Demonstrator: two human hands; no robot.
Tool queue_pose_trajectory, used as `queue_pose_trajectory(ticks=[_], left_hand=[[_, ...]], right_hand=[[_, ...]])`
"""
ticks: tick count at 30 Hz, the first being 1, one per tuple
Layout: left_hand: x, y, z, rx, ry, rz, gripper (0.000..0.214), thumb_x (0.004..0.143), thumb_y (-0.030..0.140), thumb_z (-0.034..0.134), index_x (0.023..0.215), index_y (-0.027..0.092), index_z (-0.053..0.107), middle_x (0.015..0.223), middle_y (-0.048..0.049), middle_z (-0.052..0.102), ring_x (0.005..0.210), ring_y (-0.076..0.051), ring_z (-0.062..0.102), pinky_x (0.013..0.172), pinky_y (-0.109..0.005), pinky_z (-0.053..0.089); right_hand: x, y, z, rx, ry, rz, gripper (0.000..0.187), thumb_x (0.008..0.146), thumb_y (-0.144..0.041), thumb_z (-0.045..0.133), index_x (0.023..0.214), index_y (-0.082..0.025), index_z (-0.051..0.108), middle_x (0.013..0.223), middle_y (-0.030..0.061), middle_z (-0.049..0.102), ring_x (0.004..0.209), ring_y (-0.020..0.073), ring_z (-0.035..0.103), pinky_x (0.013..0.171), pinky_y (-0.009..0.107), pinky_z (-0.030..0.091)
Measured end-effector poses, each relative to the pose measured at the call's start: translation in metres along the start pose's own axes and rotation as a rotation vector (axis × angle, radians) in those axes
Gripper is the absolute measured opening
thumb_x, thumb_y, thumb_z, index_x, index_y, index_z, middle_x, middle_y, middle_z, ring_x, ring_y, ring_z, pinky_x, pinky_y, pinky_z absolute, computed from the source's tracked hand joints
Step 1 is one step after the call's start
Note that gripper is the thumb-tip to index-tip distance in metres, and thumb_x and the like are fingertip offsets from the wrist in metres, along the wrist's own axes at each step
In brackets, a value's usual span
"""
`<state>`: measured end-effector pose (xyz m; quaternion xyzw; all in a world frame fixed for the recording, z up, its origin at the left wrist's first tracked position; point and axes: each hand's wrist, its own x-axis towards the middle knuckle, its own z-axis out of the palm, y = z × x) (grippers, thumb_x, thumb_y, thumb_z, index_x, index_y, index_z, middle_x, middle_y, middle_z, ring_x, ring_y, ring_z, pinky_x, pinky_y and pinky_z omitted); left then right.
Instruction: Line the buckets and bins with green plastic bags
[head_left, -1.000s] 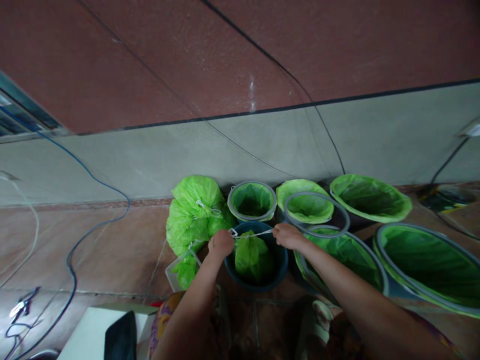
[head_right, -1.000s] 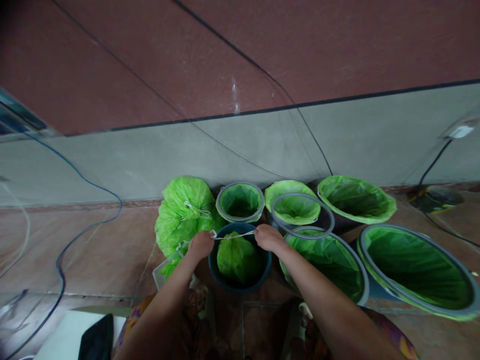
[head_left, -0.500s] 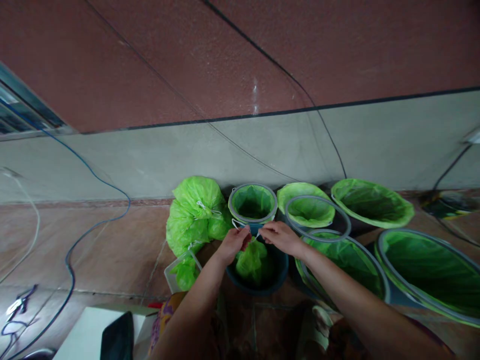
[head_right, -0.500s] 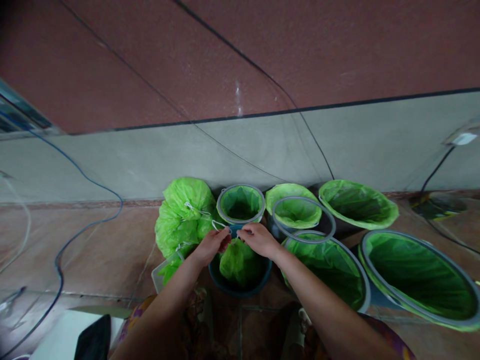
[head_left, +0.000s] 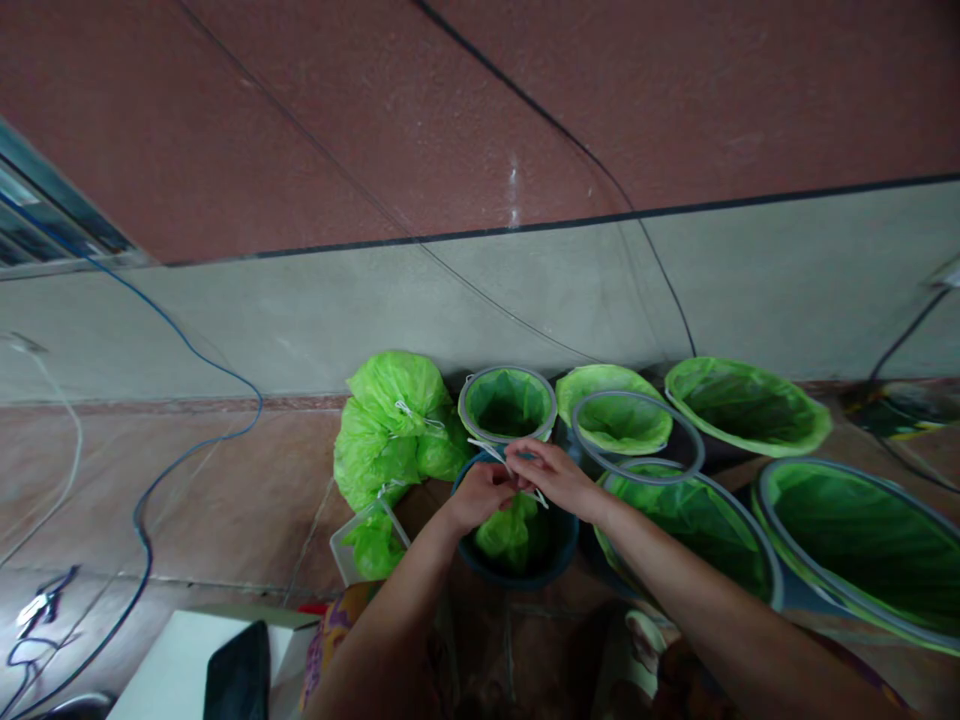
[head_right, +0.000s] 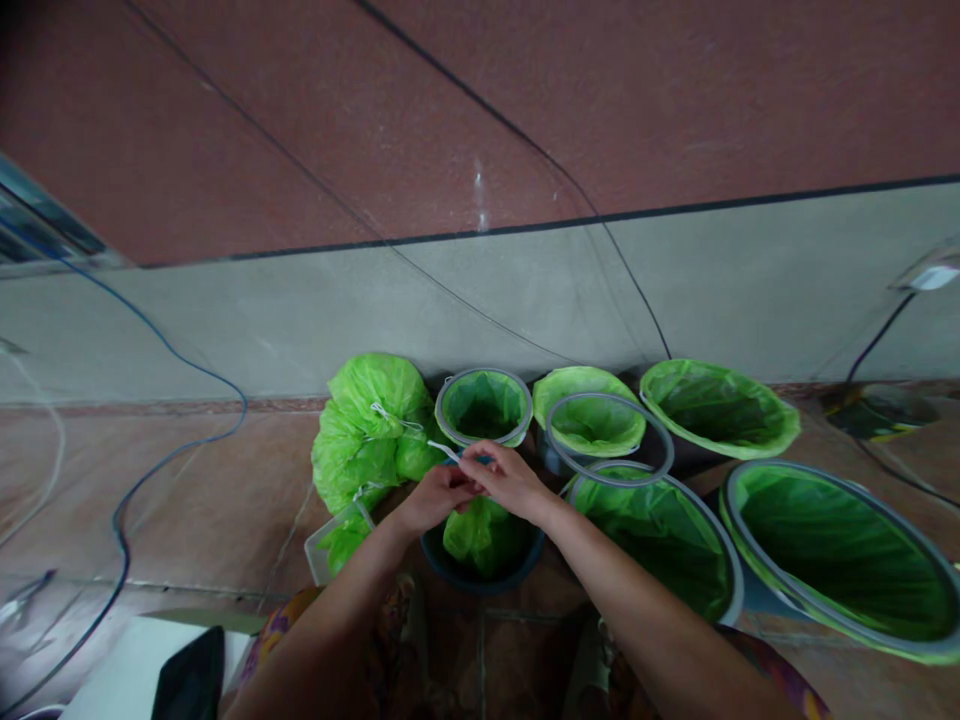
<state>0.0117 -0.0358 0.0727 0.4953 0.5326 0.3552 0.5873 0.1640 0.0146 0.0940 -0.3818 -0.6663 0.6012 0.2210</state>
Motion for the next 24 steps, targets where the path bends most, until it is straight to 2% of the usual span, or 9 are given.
queue_pose_trajectory(ticks=[3, 6, 9, 12, 16, 20, 24], left_hand=[[0.001, -0.002, -0.001, 0.003, 0.064, 0.018, 0.022, 0.076, 0.036, 0.058, 0.07, 0.015, 0.058, 0.06, 0.002, 0.055, 0.05, -0.006, 0.044, 0.05, -0.02, 0.034], [0.003, -0.004, -0.002, 0.015, 0.12, 0.043, 0.022, 0.081, 0.034, 0.052, 0.07, 0.015, 0.056, 0.055, 0.0036, 0.05, 0.048, -0.007, 0.044, 0.049, -0.02, 0.034], [0.005, -0.006, -0.002, 0.042, 0.113, 0.066, 0.022, 0.083, 0.033, 0.048, 0.073, 0.015, 0.056, 0.055, 0.0039, 0.051, 0.047, -0.007, 0.045, 0.048, -0.019, 0.035], [0.007, -0.008, -0.003, 0.122, 0.15, 0.073, 0.023, 0.085, 0.033, 0.046, 0.076, 0.016, 0.058, 0.056, 0.0042, 0.052, 0.045, -0.007, 0.047, 0.047, -0.019, 0.036], [0.006, -0.008, -0.003, 0.203, 0.252, 0.05, 0.026, 0.086, 0.036, 0.045, 0.076, 0.017, 0.059, 0.054, 0.0046, 0.051, 0.042, -0.008, 0.047, 0.043, -0.02, 0.035], [0.006, -0.007, -0.002, 0.256, 0.334, 0.002, 0.029, 0.087, 0.038, 0.046, 0.072, 0.017, 0.06, 0.051, 0.0043, 0.052, 0.04, -0.008, 0.046, 0.042, -0.02, 0.035], [0.008, -0.009, -0.001, 0.259, 0.389, -0.046, 0.028, 0.086, 0.034, 0.047, 0.066, 0.018, 0.058, 0.046, 0.0049, 0.05, 0.039, -0.008, 0.046, 0.043, -0.019, 0.034]], right_hand=[[0.001, 0.007, 0.002, 0.125, 0.028, 0.07, 0.043, 0.085, -0.054, 0.049, 0.11, -0.02, 0.057, 0.087, 0.0023, 0.063, 0.062, 0.0114, 0.057, 0.056, 0.024, 0.046], [0.004, 0.018, 0.008, 0.166, -0.047, 0.101, 0.037, 0.085, -0.049, 0.048, 0.106, -0.019, 0.057, 0.083, 0.0018, 0.064, 0.059, 0.0108, 0.056, 0.054, 0.024, 0.044], [0.008, 0.029, 0.015, 0.179, -0.123, 0.017, 0.022, 0.079, -0.034, 0.054, 0.094, -0.018, 0.057, 0.071, -0.0011, 0.062, 0.062, 0.012, 0.056, 0.058, 0.024, 0.042], [0.012, 0.035, 0.018, 0.126, -0.081, -0.057, 0.017, 0.07, -0.023, 0.056, 0.086, -0.018, 0.057, 0.074, -0.0015, 0.063, 0.07, 0.0136, 0.058, 0.066, 0.026, 0.044], [0.014, 0.035, 0.017, 0.091, -0.062, -0.064, 0.022, 0.067, -0.023, 0.062, 0.089, -0.018, 0.06, 0.082, -0.0003, 0.066, 0.081, 0.016, 0.06, 0.077, 0.028, 0.046], [0.013, 0.034, 0.018, 0.081, -0.065, -0.046, 0.037, 0.066, -0.023, 0.066, 0.102, -0.017, 0.06, 0.08, -0.0004, 0.067, 0.076, 0.0158, 0.062, 0.072, 0.027, 0.046], [0.013, 0.035, 0.017, -0.084, -0.034, -0.069, 0.042, 0.071, -0.017, 0.059, 0.112, -0.017, 0.057, 0.075, -0.0014, 0.068, 0.069, 0.0141, 0.061, 0.067, 0.025, 0.044]])
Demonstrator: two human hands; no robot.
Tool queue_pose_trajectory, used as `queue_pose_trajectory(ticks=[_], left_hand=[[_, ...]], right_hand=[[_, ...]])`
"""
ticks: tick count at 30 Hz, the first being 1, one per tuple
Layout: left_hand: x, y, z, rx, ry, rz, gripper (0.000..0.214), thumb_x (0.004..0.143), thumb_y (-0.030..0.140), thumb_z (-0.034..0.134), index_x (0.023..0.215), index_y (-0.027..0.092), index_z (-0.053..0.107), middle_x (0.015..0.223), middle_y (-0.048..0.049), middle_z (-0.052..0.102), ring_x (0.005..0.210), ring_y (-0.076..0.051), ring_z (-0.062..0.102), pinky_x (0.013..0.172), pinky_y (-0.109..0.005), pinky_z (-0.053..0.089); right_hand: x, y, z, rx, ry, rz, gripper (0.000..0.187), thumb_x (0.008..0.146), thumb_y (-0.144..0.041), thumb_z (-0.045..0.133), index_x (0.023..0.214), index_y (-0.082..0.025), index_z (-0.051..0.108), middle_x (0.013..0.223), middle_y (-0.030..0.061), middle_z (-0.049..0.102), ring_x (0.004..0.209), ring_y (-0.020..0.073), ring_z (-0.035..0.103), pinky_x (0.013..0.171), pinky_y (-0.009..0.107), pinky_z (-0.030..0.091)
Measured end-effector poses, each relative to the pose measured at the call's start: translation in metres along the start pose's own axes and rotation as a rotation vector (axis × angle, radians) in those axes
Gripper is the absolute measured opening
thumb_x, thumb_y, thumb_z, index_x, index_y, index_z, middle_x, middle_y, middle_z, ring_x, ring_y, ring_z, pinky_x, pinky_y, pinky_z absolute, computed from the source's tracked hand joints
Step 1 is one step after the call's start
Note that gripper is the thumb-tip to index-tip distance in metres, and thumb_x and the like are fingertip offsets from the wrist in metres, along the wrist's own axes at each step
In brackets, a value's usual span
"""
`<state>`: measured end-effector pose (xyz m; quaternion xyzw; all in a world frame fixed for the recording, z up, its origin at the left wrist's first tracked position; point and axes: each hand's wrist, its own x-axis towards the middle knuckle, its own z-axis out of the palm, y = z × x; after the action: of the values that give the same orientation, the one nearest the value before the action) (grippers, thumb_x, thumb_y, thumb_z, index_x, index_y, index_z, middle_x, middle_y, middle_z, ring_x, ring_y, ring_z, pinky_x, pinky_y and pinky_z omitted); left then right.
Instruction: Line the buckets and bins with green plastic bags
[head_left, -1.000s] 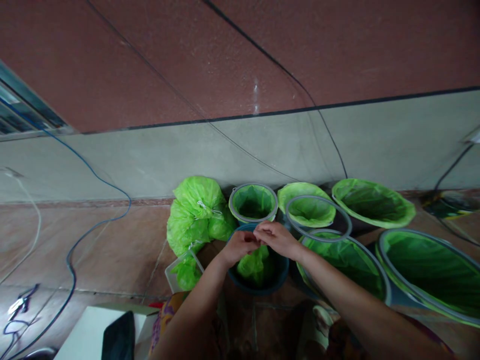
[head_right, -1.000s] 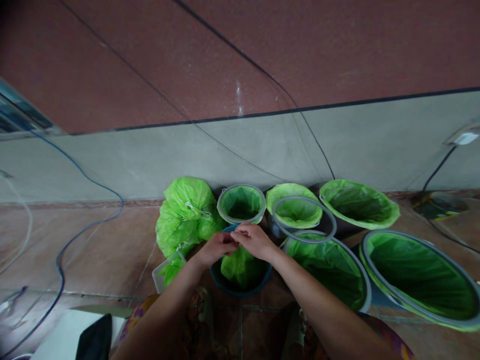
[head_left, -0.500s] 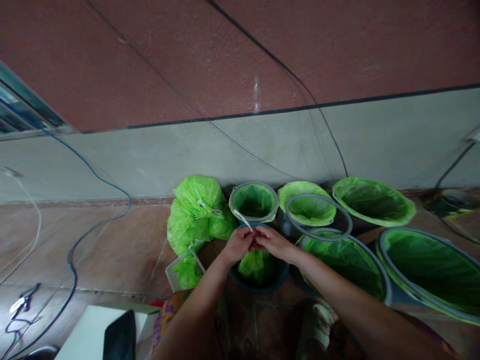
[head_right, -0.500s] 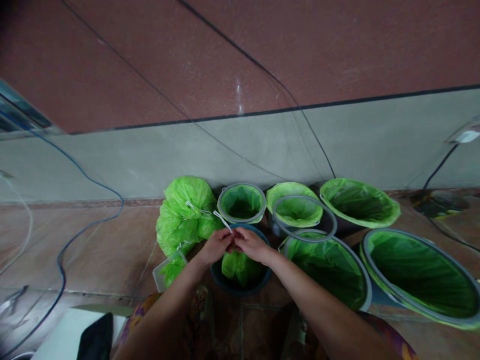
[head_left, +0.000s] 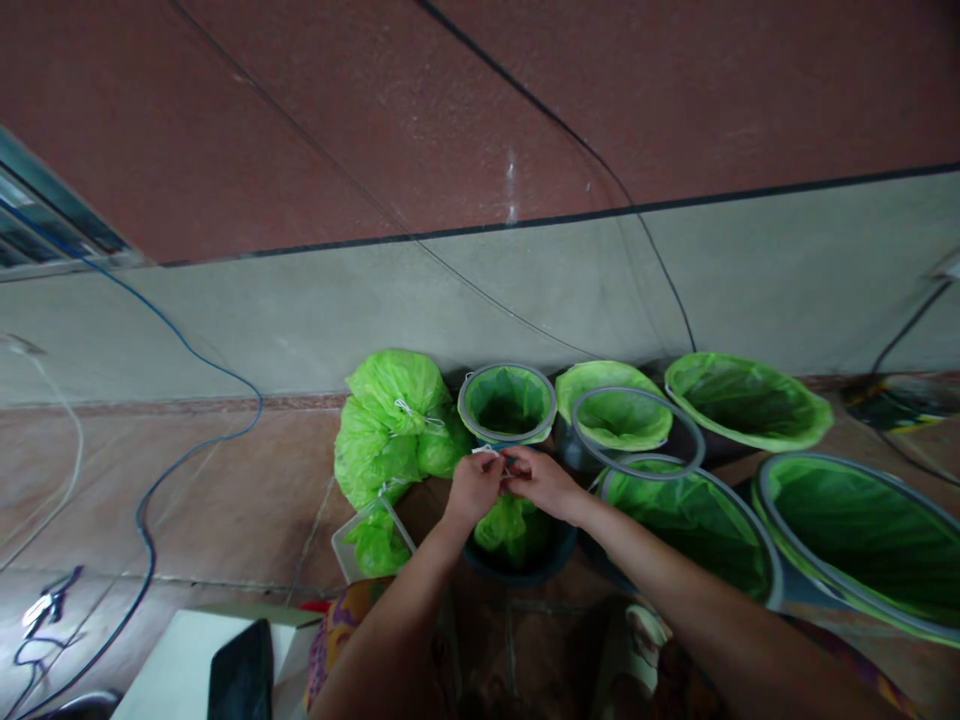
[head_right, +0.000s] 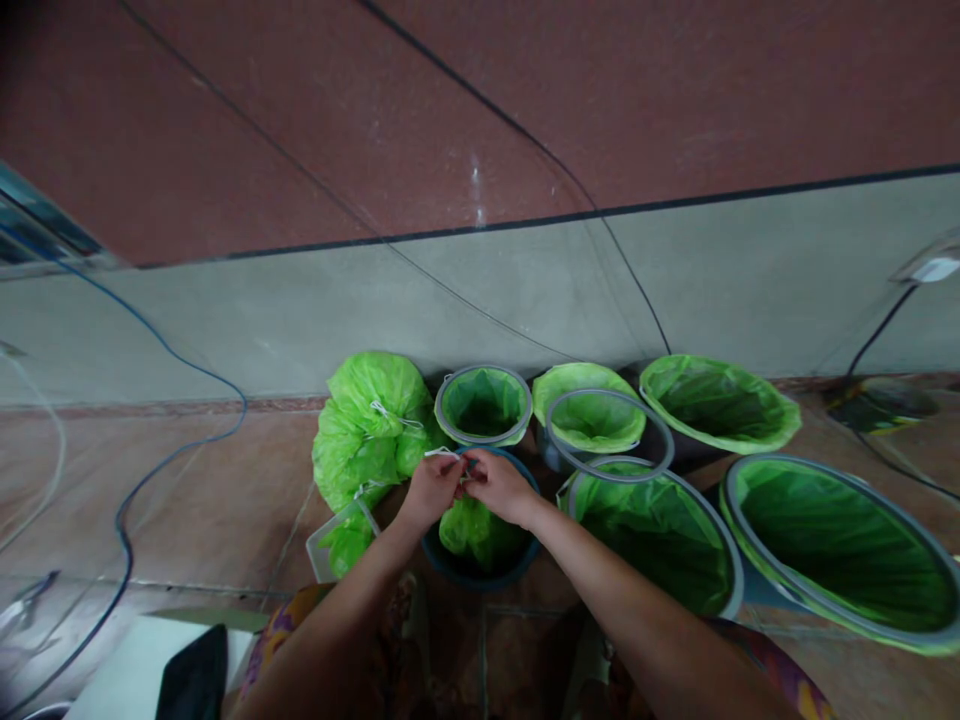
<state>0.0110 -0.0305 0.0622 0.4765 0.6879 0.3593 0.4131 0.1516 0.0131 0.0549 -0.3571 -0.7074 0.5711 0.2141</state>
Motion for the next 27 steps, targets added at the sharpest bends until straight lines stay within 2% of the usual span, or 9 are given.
queue_pose_trajectory(ticks=[7, 10, 13, 16, 18, 19, 23, 25, 27], left_hand=[[-0.006, 0.007, 0.0, -0.203, -0.014, -0.244, 0.02, 0.084, 0.028, 0.05, 0.07, 0.017, 0.06, 0.042, 0.0068, 0.048, 0.032, -0.005, 0.038, 0.037, -0.019, 0.028], [-0.009, 0.011, -0.001, -0.253, -0.049, -0.338, 0.018, 0.083, 0.023, 0.051, 0.068, 0.016, 0.058, 0.042, 0.0067, 0.047, 0.03, -0.005, 0.037, 0.036, -0.018, 0.028], [-0.009, 0.012, -0.002, -0.264, -0.044, -0.332, 0.019, 0.083, 0.022, 0.049, 0.067, 0.016, 0.056, 0.044, 0.0062, 0.048, 0.031, -0.005, 0.038, 0.036, -0.018, 0.029], [-0.005, 0.008, -0.001, -0.252, -0.014, -0.217, 0.016, 0.082, 0.021, 0.049, 0.072, 0.015, 0.058, 0.049, 0.0049, 0.053, 0.035, -0.005, 0.042, 0.039, -0.018, 0.032], [-0.001, 0.003, -0.002, -0.214, -0.006, -0.137, 0.01, 0.078, 0.017, 0.052, 0.082, 0.015, 0.061, 0.053, 0.005, 0.055, 0.039, -0.005, 0.044, 0.041, -0.018, 0.033], [0.002, 0.0, -0.002, -0.193, -0.009, -0.101, 0.016, 0.074, 0.013, 0.054, 0.089, 0.014, 0.061, 0.054, 0.0054, 0.056, 0.041, -0.006, 0.046, 0.042, -0.018, 0.034], [0.007, -0.007, -0.006, -0.105, -0.039, 0.033, 0.039, 0.065, 0.003, 0.054, 0.102, 0.015, 0.057, 0.057, 0.007, 0.055, 0.049, -0.007, 0.049, 0.048, -0.018, 0.035], [0.005, -0.006, -0.009, -0.04, -0.027, 0.098, 0.036, 0.065, 0.002, 0.053, 0.098, 0.016, 0.057, 0.06, 0.0063, 0.055, 0.053, -0.008, 0.05, 0.05, -0.018, 0.036], [0.001, -0.002, -0.011, 0.044, -0.013, 0.154, 0.028, 0.064, 0.002, 0.051, 0.088, 0.016, 0.057, 0.063, 0.0048, 0.056, 0.058, -0.008, 0.052, 0.055, -0.019, 0.038]], right_hand=[[-0.009, -0.012, -0.001, -0.355, 0.095, -0.107, 0.037, 0.078, -0.012, 0.053, 0.114, -0.018, 0.059, 0.077, 0.0003, 0.067, 0.07, 0.0143, 0.061, 0.07, 0.027, 0.043], [-0.012, -0.013, 0.003, -0.436, 0.094, -0.221, 0.029, 0.081, -0.01, 0.05, 0.104, -0.019, 0.063, 0.088, 0.0032, 0.068, 0.083, 0.0155, 0.062, 0.078, 0.028, 0.044], [-0.012, -0.01, 0.005, -0.511, 0.13, -0.263, 0.021, 0.083, -0.011, 0.047, 0.088, -0.018, 0.065, 0.091, 0.006, 0.067, 0.091, 0.0173, 0.06, 0.085, 0.03, 0.043], [-0.01, -0.007, 0.005, -0.526, 0.173, -0.169, 0.019, 0.084, -0.012, 0.046, 0.081, -0.017, 0.064, 0.084, 0.0063, 0.065, 0.084, 0.0177, 0.058, 0.081, 0.031, 0.043], [-0.009, -0.008, 0.004, -0.408, 0.182, -0.036, 0.015, 0.082, -0.013, 0.049, 0.078, -0.017, 0.064, 0.082, 0.0053, 0.064, 0.082, 0.0172, 0.057, 0.079, 0.031, 0.044], [-0.009, -0.009, 0.004, -0.29, 0.176, 0.062, 0.013, 0.08, -0.014, 0.051, 0.077, -0.017, 0.063, 0.081, 0.0045, 0.063, 0.08, 0.0167, 0.057, 0.076, 0.03, 0.045], [-0.01, -0.015, 0.002, 0.343, 0.085, 0.444, 0.003, 0.073, -0.016, 0.059, 0.071, -0.017, 0.061, 0.071, 0.0006, 0.06, 0.07, 0.0131, 0.057, 0.063, 0.025, 0.047], [-0.012, -0.018, 0.0, 0.527, 0.076, 0.511, 0.004, 0.07, -0.014, 0.063, 0.069, -0.016, 0.06, 0.069, -0.0003, 0.059, 0.066, 0.0109, 0.056, 0.06, 0.024, 0.048], [-0.013, -0.02, -0.002, 0.594, 0.09, 0.537, 0.005, 0.068, -0.012, 0.064, 0.069, -0.015, 0.061, 0.069, -0.0005, 0.059, 0.064, 0.0094, 0.055, 0.058, 0.022, 0.048]])
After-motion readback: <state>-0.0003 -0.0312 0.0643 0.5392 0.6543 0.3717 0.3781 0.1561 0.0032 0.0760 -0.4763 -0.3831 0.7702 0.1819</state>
